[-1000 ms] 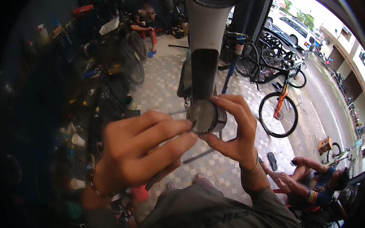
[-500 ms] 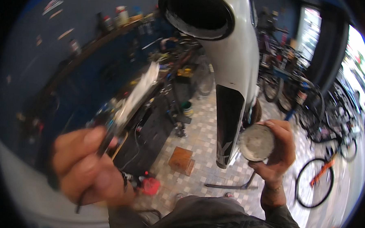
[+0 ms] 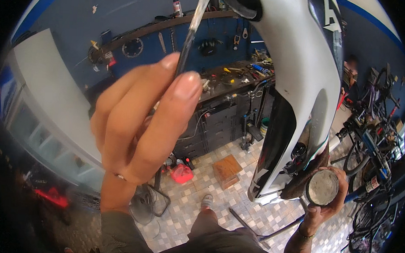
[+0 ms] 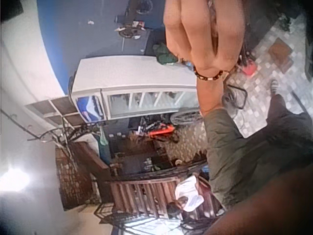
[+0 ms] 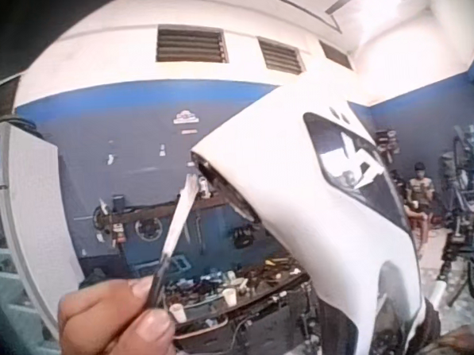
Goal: The person uses a small brush to apply white grease from a container into the head tube of a bicycle frame. They repeatedly dip the brush into the grease and carefully coat the interior surfaces of the frame's steering tube.
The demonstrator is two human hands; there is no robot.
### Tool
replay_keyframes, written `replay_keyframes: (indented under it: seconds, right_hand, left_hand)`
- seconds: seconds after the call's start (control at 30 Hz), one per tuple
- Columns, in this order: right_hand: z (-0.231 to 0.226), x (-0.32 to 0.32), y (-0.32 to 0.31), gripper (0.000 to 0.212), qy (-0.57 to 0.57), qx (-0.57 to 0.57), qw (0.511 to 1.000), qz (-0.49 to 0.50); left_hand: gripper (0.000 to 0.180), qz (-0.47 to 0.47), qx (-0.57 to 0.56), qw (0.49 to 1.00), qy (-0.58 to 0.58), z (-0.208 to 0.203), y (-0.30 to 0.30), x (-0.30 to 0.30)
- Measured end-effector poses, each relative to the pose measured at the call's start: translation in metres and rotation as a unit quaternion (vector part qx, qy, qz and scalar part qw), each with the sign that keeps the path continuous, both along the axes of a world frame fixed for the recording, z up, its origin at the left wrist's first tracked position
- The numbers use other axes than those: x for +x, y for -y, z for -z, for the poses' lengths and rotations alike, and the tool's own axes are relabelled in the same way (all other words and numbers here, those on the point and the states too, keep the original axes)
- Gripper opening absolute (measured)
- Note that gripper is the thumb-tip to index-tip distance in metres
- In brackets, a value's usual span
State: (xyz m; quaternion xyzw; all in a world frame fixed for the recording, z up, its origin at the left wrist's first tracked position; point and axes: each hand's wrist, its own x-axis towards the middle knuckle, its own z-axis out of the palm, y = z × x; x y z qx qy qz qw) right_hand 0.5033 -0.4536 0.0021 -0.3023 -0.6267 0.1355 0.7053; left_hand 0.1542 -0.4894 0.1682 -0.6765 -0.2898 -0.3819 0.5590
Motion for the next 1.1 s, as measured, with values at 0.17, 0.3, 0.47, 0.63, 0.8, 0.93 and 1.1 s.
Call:
replay_keyframes:
  seconds: [0.17, 0.3, 0.47, 0.63, 0.8, 0.93, 1.1]
  right_hand:
    - [0.009, 0.005, -0.010, 0.092, -0.006, -0.006, 1.000, -0.019]
    - [0.009, 0.010, -0.013, 0.093, 0.004, -0.005, 1.000, -0.005]
    - [0.008, 0.012, -0.016, 0.094, 0.001, -0.010, 1.000, 0.010]
    - [0.007, 0.018, -0.021, 0.096, 0.008, 0.003, 1.000, 0.018]
    - [0.007, 0.022, -0.021, 0.096, -0.002, -0.006, 1.000, 0.023]
    - [0.009, 0.026, -0.025, 0.096, -0.003, 0.001, 1.000, 0.027]
    - [0.009, 0.025, -0.022, 0.096, -0.007, -0.007, 1.000, 0.024]
  left_hand:
    - [0.037, -0.032, 0.039, 0.999, -0.009, 0.001, -0.009, 0.007]
    - [0.039, -0.032, 0.051, 0.998, -0.012, 0.003, -0.017, 0.008]
    - [0.039, -0.026, 0.073, 0.997, -0.016, -0.004, -0.023, 0.011]
    - [0.038, -0.031, 0.081, 0.996, -0.017, -0.010, -0.023, 0.006]
    - [0.037, -0.016, 0.036, 0.999, 0.011, -0.010, -0.015, 0.012]
    - [0.038, -0.006, 0.043, 0.999, 0.015, -0.007, -0.006, 0.020]
    - [0.038, -0.008, 0.067, 0.998, -0.012, -0.017, -0.017, 0.014]
